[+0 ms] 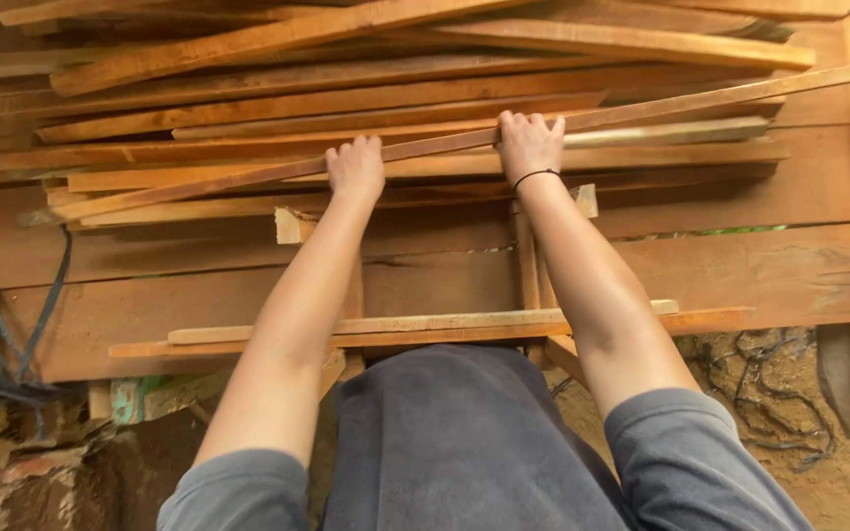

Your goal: Organizing and bundling thin wooden planks in a workshop environment.

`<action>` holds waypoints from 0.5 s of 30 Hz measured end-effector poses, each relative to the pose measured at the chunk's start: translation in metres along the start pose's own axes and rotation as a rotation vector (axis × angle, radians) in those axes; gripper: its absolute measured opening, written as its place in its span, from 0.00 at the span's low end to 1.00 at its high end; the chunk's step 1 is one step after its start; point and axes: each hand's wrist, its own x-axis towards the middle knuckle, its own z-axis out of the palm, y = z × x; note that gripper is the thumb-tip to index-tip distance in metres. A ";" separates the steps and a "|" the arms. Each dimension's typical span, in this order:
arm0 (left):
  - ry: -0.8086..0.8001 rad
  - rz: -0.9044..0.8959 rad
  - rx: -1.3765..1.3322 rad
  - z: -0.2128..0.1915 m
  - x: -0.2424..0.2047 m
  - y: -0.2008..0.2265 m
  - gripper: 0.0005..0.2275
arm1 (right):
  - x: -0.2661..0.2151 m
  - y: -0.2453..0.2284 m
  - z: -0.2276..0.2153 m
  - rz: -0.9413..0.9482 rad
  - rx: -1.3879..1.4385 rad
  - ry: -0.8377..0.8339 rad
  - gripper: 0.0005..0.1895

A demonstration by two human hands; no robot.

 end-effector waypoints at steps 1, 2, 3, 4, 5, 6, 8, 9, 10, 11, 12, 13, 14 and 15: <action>-0.004 -0.004 -0.006 -0.008 -0.006 -0.002 0.11 | -0.003 -0.003 -0.013 -0.034 -0.018 0.036 0.16; -0.008 -0.008 -0.013 -0.015 -0.012 -0.005 0.11 | -0.007 -0.007 -0.026 -0.068 -0.036 0.072 0.16; -0.008 -0.008 -0.009 -0.024 -0.021 -0.011 0.11 | -0.015 -0.008 -0.041 -0.067 -0.033 0.073 0.16; -0.003 0.019 -0.019 -0.033 -0.030 -0.017 0.09 | -0.024 -0.010 -0.056 -0.131 -0.043 0.046 0.17; 0.024 0.044 -0.031 -0.049 -0.027 -0.021 0.08 | -0.019 -0.006 -0.078 -0.198 -0.061 0.039 0.19; 0.045 0.042 -0.030 -0.060 -0.033 -0.021 0.08 | -0.024 -0.004 -0.101 -0.200 -0.065 0.060 0.19; 0.035 0.072 -0.079 -0.075 -0.059 -0.025 0.07 | -0.049 -0.005 -0.139 -0.315 -0.008 -0.006 0.21; 0.053 0.076 -0.077 -0.079 -0.065 -0.025 0.07 | -0.055 -0.004 -0.152 -0.312 -0.014 0.012 0.21; 0.053 0.086 -0.084 -0.082 -0.071 -0.025 0.06 | -0.060 -0.003 -0.165 -0.382 0.001 0.008 0.24; 0.048 0.094 -0.087 -0.085 -0.079 -0.028 0.06 | -0.068 -0.006 -0.176 -0.455 0.019 0.000 0.28; 0.062 0.094 -0.083 -0.102 -0.091 -0.024 0.06 | -0.073 -0.005 -0.187 -0.455 0.017 0.015 0.28; 0.065 0.117 -0.058 -0.115 -0.105 -0.019 0.08 | -0.082 -0.005 -0.195 -0.473 0.037 0.008 0.26; 0.068 0.141 -0.033 -0.128 -0.118 -0.014 0.09 | -0.091 -0.004 -0.202 -0.492 0.058 0.001 0.25; 0.067 0.139 -0.032 -0.141 -0.127 -0.013 0.09 | -0.097 -0.003 -0.206 -0.493 0.060 0.001 0.25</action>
